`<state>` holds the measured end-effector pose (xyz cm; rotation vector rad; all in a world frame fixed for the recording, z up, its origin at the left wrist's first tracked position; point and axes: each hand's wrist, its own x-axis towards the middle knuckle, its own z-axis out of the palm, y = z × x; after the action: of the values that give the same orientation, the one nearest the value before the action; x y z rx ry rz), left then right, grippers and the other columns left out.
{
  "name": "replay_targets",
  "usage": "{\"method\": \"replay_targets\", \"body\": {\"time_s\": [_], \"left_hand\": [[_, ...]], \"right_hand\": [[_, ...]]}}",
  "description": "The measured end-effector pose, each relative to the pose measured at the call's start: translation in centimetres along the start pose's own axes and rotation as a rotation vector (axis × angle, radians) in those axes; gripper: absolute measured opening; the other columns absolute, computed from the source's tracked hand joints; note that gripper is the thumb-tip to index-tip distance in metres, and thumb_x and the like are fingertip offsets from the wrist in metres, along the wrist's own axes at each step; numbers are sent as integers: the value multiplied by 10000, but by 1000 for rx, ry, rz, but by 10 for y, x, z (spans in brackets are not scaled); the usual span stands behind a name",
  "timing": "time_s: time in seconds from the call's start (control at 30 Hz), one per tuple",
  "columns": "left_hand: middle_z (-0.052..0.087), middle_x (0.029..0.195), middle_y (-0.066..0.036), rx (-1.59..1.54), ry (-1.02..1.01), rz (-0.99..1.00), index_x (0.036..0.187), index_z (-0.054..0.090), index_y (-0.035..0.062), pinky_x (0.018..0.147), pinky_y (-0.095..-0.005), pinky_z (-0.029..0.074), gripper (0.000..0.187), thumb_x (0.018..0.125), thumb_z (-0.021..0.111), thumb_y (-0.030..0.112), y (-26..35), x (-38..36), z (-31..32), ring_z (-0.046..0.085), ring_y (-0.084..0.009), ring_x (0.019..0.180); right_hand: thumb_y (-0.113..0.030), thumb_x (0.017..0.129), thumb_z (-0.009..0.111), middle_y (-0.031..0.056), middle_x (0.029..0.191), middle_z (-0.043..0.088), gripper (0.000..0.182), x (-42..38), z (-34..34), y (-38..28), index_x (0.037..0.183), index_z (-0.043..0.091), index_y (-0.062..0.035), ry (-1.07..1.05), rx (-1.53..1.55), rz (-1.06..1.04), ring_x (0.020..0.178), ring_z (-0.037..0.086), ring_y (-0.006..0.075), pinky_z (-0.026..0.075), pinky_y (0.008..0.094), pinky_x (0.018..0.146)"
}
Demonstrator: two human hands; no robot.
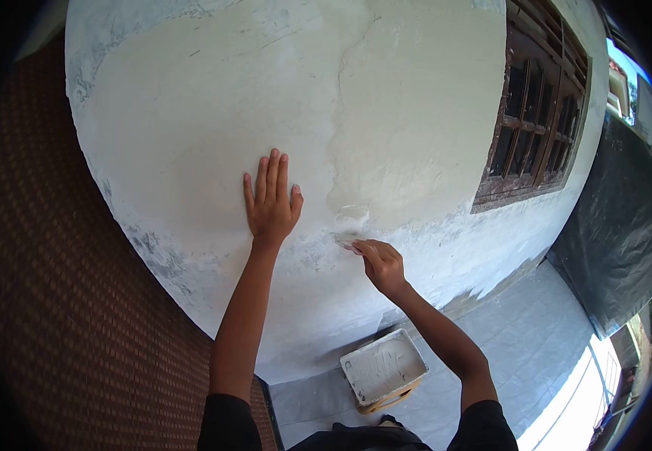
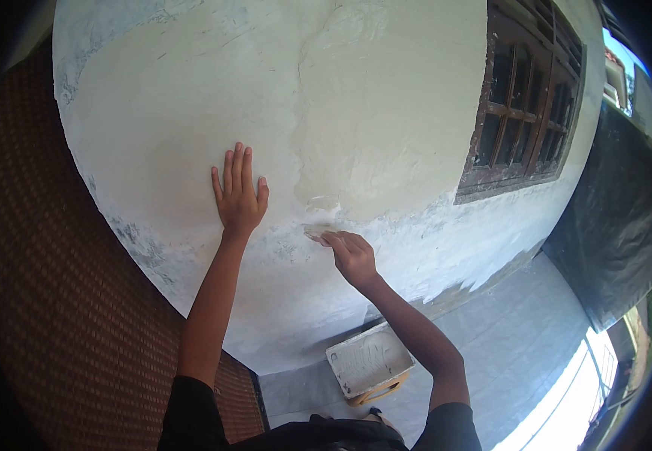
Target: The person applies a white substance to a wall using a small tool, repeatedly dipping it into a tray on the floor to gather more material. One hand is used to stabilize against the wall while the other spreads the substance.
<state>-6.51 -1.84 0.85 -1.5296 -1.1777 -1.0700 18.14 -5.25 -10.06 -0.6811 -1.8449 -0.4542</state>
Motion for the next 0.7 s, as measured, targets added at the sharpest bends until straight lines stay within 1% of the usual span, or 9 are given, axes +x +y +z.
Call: {"method": "replay_targets", "body": {"time_s": [0.17, 0.23, 0.4, 0.47, 0.5, 0.57, 0.6, 0.67, 0.7], "left_hand": [[352, 1569, -63, 14, -14, -9, 1510, 347, 96, 1199, -510, 144, 605, 950, 489, 274, 0, 0, 0, 298, -235, 1462], [355, 1568, -64, 15, 3, 2, 1508, 349, 95, 1198, -509, 148, 602, 950, 491, 272, 0, 0, 0, 300, -234, 1462], [357, 1567, -64, 21, 13, 1, 1505, 353, 95, 1197, -511, 150, 603, 946, 499, 265, -1, 0, 2, 300, -233, 1461], [357, 1567, -64, 16, 17, 0, 1505, 354, 95, 1197, -512, 150, 605, 943, 502, 263, -1, -1, 3, 300, -233, 1461], [357, 1567, -64, 11, 12, -1, 1505, 354, 95, 1197, -512, 149, 607, 941, 504, 262, -1, -1, 3, 301, -233, 1461], [358, 1566, -64, 9, 8, -3, 1505, 355, 96, 1197, -513, 149, 609, 938, 506, 262, -1, 0, 1, 302, -233, 1460], [359, 1566, -63, 16, 9, -4, 1504, 357, 97, 1196, -514, 150, 610, 937, 508, 262, -1, 0, 1, 303, -233, 1460], [360, 1566, -62, 23, 6, -5, 1504, 358, 98, 1195, -515, 151, 612, 935, 511, 262, 0, 0, 0, 303, -232, 1460], [359, 1566, -61, 26, 6, -7, 1503, 360, 99, 1195, -515, 152, 611, 934, 512, 262, 1, -1, 0, 303, -232, 1460]], "right_hand": [[-11, 859, 681, 124, 933, 666, 207, 19, 0, 19, 1063, 645, -20, 117, 145, 197, 906, 571, 301, 475, 388, 811], [-33, 862, 696, 150, 992, 635, 271, 22, 4, 29, 1115, 607, 6, 258, 260, 390, 954, 562, 302, 474, 379, 804], [-51, 892, 684, 163, 1030, 562, 309, 34, 11, 40, 1164, 562, 28, 243, 170, 360, 919, 584, 254, 501, 326, 764], [-72, 893, 676, 184, 1066, 558, 341, 40, 10, 37, 1201, 554, 11, 177, 160, 466, 985, 539, 302, 446, 380, 876], [-72, 893, 676, 184, 1066, 558, 341, 43, 9, 41, 1201, 554, 11, 175, 160, 467, 985, 539, 302, 446, 380, 876], [-97, 925, 652, 194, 1106, 547, 364, 49, 4, 58, 1248, 521, 8, 443, 271, 589, 1006, 549, 277, 443, 371, 903], [-97, 925, 652, 194, 1106, 547, 364, 52, 0, 67, 1248, 521, 8, 441, 273, 588, 1006, 549, 277, 443, 371, 903], [-120, 987, 594, 93, 1178, 546, 311, 54, -7, 79, 1253, 498, 9, 804, 607, 771, 987, 578, 152, 476, 258, 861], [-120, 987, 594, 93, 1178, 546, 311, 49, -6, 79, 1253, 498, 9, 803, 606, 774, 987, 578, 152, 476, 258, 861]]}}
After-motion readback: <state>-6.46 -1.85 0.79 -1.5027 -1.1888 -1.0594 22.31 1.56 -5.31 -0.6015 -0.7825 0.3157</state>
